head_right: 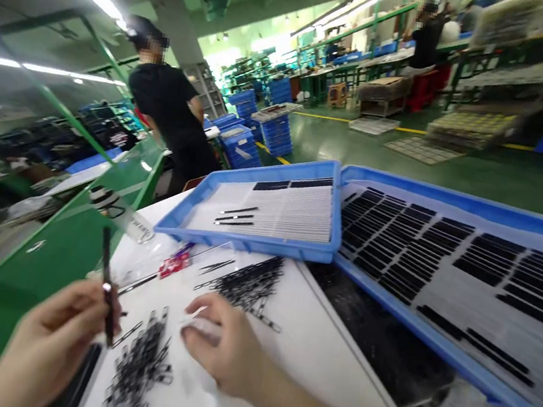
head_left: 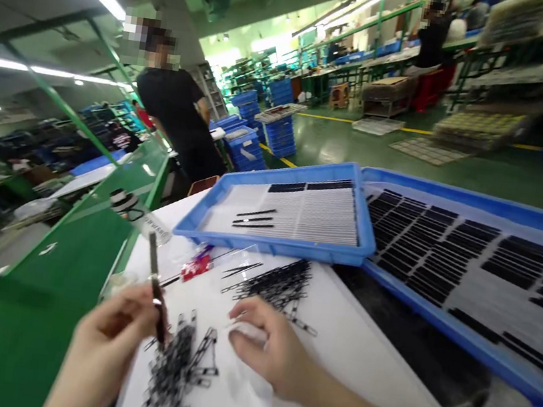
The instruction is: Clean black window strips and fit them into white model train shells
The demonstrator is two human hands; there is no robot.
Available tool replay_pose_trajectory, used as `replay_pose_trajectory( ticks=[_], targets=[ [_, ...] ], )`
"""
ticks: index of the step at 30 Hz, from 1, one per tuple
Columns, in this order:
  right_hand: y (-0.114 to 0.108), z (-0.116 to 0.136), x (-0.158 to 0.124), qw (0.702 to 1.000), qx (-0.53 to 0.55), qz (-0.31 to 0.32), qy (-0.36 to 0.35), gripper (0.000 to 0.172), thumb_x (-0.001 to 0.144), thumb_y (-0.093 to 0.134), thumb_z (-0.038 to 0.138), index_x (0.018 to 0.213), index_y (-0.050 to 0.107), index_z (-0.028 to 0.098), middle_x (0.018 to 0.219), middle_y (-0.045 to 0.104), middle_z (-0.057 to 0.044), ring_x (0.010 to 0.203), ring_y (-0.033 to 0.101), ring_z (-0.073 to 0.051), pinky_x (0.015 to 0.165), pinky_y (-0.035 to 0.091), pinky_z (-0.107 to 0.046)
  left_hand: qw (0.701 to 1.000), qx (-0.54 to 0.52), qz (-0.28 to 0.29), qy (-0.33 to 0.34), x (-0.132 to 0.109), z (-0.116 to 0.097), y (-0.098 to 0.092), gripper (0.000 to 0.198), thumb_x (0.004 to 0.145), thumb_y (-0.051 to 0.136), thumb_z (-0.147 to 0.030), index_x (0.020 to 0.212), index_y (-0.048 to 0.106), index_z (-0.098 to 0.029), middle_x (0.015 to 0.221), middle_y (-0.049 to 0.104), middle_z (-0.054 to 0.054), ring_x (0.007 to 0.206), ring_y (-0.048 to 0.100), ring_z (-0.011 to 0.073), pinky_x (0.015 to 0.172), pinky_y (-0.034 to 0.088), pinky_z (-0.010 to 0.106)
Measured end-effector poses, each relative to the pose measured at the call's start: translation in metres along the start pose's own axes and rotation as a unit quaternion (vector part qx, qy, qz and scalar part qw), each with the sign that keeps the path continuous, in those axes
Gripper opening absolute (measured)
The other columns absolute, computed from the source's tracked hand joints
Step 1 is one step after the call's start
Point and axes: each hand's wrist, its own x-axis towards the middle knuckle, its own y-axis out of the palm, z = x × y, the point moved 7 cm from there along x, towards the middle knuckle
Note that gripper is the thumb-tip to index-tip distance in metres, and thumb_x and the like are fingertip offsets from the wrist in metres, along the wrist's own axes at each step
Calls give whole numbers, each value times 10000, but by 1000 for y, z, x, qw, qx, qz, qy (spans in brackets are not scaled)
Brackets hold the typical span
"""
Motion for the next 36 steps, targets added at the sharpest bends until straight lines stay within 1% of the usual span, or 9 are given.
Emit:
replay_pose_trajectory(
  ticks=[2,4,6,8,14,20,25,30,36],
  targets=[
    [4,1,-2,999,-27,11,-27,229,872,736,372,975,623,202,884,691,-27,744,617,-143,705,514,-255,971,-206,-2,-122,-58,25,13,195,915,642,-380,964,659,-191,840,779,84,698,756,255,567,619,334],
    [2,6,-6,997,-68,13,-44,254,881,746,420,928,651,189,800,663,-11,690,580,-133,656,491,-247,878,-414,-19,-238,-106,38,37,280,811,802,-375,940,664,-168,773,766,84,628,718,226,568,595,312],
    [-4,17,-12,992,-117,16,-54,304,864,766,469,883,711,171,702,636,-5,605,533,-125,574,447,-244,812,-509,-18,-286,-137,37,56,362,778,862,-391,980,667,-162,713,752,65,584,694,203,556,572,290],
    [-7,34,-20,983,-166,23,-70,318,822,810,478,820,760,163,691,661,-24,608,549,-136,573,444,-255,796,-539,7,-277,-154,31,67,387,813,849,-417,1040,675,-158,730,764,69,599,703,200,562,574,285],
    [30,78,-44,941,-309,85,-107,93,851,825,308,839,814,216,778,731,-17,713,629,-130,670,469,-231,797,-568,28,-204,-174,33,76,360,891,791,-370,1168,685,-167,876,794,90,677,738,198,620,608,296],
    [88,40,-42,926,-270,194,-178,95,871,810,243,962,797,220,848,739,-8,743,654,-119,668,495,-222,812,-566,62,-132,-175,30,83,256,942,687,-232,1190,699,-174,834,770,64,701,751,205,614,595,280],
    [79,-12,-43,955,-239,128,-118,477,857,805,196,1283,604,272,898,651,22,681,610,-106,586,491,-216,843,-524,89,-88,-169,23,82,187,910,631,-85,997,771,-175,771,731,28,675,684,143,631,549,223],
    [64,-23,-41,983,-164,79,7,793,825,853,228,1482,417,322,926,629,40,737,641,-103,635,527,-204,867,-481,110,-69,-166,20,80,225,915,594,-75,998,774,-182,729,725,17,602,612,120,567,501,208],
    [58,-25,-31,988,-121,81,58,542,775,883,231,1267,656,224,813,651,44,673,626,-91,582,505,-180,896,-430,104,-14,-167,14,76,385,903,571,-27,1136,763,-265,728,735,-26,589,628,104,587,510,197]
  ],
)
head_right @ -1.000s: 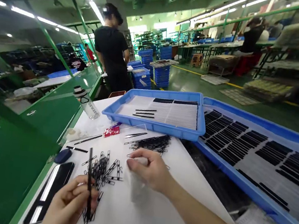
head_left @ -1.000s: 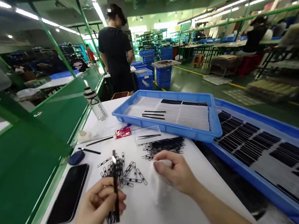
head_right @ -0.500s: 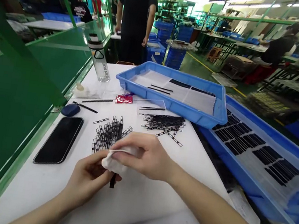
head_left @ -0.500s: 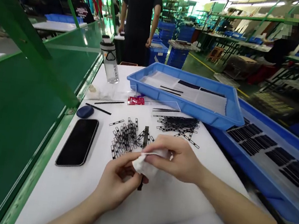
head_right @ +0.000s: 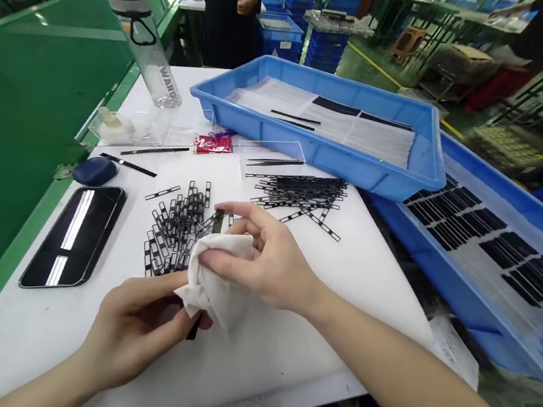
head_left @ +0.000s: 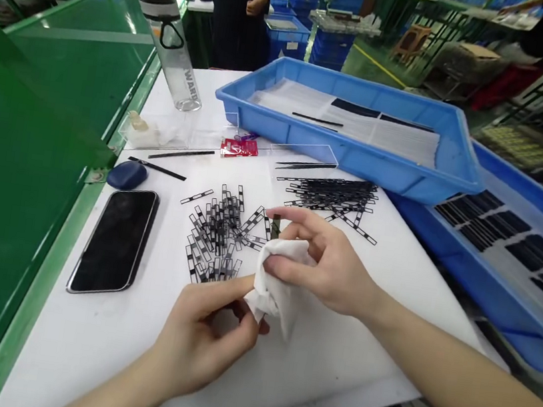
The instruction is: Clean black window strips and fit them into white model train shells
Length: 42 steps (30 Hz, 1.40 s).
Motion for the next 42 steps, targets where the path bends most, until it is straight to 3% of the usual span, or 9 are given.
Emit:
replay_pose_trajectory(
  ticks=[5,8,11,15,19,24,36,42],
  targets=[
    [-5,-5,3,999,8,10,47,244,722,917,281,850,743,168,703,673,29,573,564,-79,501,439,-176,999,6,4,31,2,-4,-1,398,860,585,8,1101,744,-266,701,724,-43,574,651,102,599,536,189],
    [-14,-4,7,999,-1,-16,33,241,704,923,260,865,764,177,724,705,24,594,599,-98,523,466,-190,998,15,43,50,2,-7,5,325,840,604,20,1011,741,-221,748,746,-11,619,689,123,608,553,201],
    [-21,-1,11,1000,-1,-31,-2,191,752,887,251,905,791,188,806,744,9,678,648,-115,595,500,-203,994,20,74,72,-1,-9,11,413,824,617,43,1114,734,-228,875,781,21,717,736,159,677,598,238],
    [-24,2,14,999,21,-41,-21,117,754,886,231,818,794,196,776,722,27,684,617,-93,613,480,-182,999,-8,39,9,-4,2,7,607,907,596,30,1389,636,-336,964,795,9,728,750,149,693,624,246],
    [-25,-4,15,994,93,-46,16,214,729,921,305,829,778,182,735,682,25,611,575,-91,531,459,-185,996,-84,-8,-32,-5,8,3,534,954,611,-37,1382,655,-353,934,798,16,693,759,159,680,634,263],
    [-23,-9,16,986,165,-5,34,286,785,891,423,854,757,180,732,669,25,578,573,-74,508,458,-162,980,-136,-115,-94,-6,13,-4,332,964,661,-129,1228,750,-310,837,781,3,631,734,132,623,599,209],
    [-13,-6,8,986,144,79,41,338,838,832,478,816,701,167,670,630,18,529,518,-87,489,434,-186,960,-164,-164,-156,-4,18,-8,223,957,682,-232,1174,733,-219,759,724,8,595,692,139,600,555,242],
    [11,-3,-6,970,86,218,67,208,843,839,345,844,730,169,731,675,-2,605,572,-103,568,480,-205,952,-200,-167,-158,-5,31,-14,237,1026,591,-335,1203,711,-232,690,561,-41,457,548,79,473,442,196]
  ],
)
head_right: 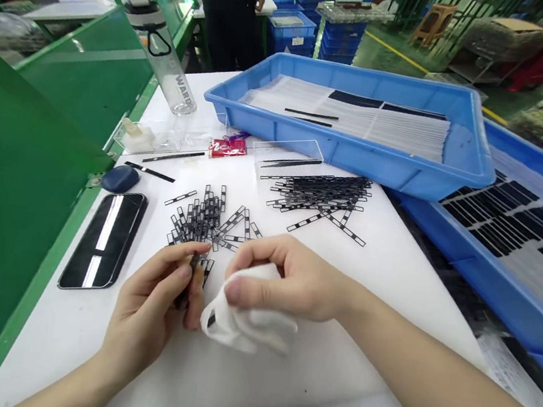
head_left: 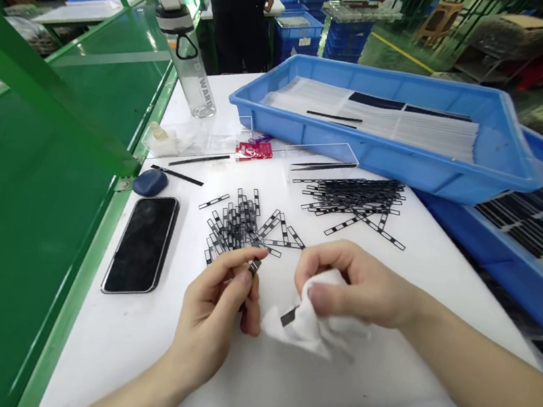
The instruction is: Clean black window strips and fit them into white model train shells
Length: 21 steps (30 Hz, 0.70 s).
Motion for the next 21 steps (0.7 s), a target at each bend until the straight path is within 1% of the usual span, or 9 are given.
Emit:
replay_pose_trajectory(
  ticks=[2,4,8,12,14,16,18,20,21],
  targets=[
    [8,2,-1,999,-32,27,-6,143,862,814,297,873,750,171,819,718,-28,711,634,-130,653,520,-227,999,19,35,-4,0,0,2,266,1030,589,-393,1218,706,-244,676,520,-48,426,486,63,431,392,181],
    [13,2,-1,998,-46,36,-17,103,892,778,263,949,772,178,881,733,-37,776,656,-137,688,526,-223,995,55,80,7,-1,-3,7,295,1024,596,-439,1218,719,-254,726,571,-14,529,534,89,500,450,190],
    [12,-7,0,1000,-12,16,-7,179,948,713,231,1116,768,201,814,695,-17,603,550,-78,518,428,-161,989,78,125,2,-3,-5,14,317,1034,569,-469,1209,738,-266,859,658,38,675,570,131,641,522,234],
    [11,-8,1,1000,-13,7,-20,281,963,698,270,1237,724,214,706,619,15,495,461,-63,415,383,-138,988,89,123,-5,-3,-1,13,336,1046,541,-463,1265,720,-280,859,658,33,539,501,103,493,454,220],
    [9,-10,1,1000,-26,-7,-4,281,956,705,316,1218,724,215,666,574,33,468,458,-69,392,418,-140,988,104,115,13,-2,-3,12,332,1048,541,-442,1260,731,-270,922,700,57,594,561,131,563,511,248],
    [9,-11,2,999,-28,-14,10,260,956,702,340,1187,724,223,672,563,37,469,472,-76,392,456,-148,988,108,108,32,-2,-7,12,316,1042,561,-418,1236,750,-256,1026,734,82,785,654,187,767,572,302],
    [8,-11,2,999,-37,-15,5,217,956,698,340,1134,733,221,653,525,45,476,468,-80,390,453,-145,988,106,98,46,-1,-10,12,285,1027,600,-398,1192,773,-242,1085,748,89,979,677,231,923,551,330],
    [5,-9,3,998,-62,-21,-12,181,949,698,332,1074,747,211,610,470,54,476,438,-80,386,415,-143,992,95,68,52,0,-12,9,249,1004,645,-389,1118,792,-224,1038,755,83,1001,679,225,902,548,297],
    [3,-8,3,996,-77,-29,-24,174,941,700,331,1045,756,203,591,457,55,473,419,-81,383,384,-147,994,86,47,51,2,-11,7,242,998,656,-391,1091,793,-213,967,752,74,901,684,197,804,555,263]
  ],
)
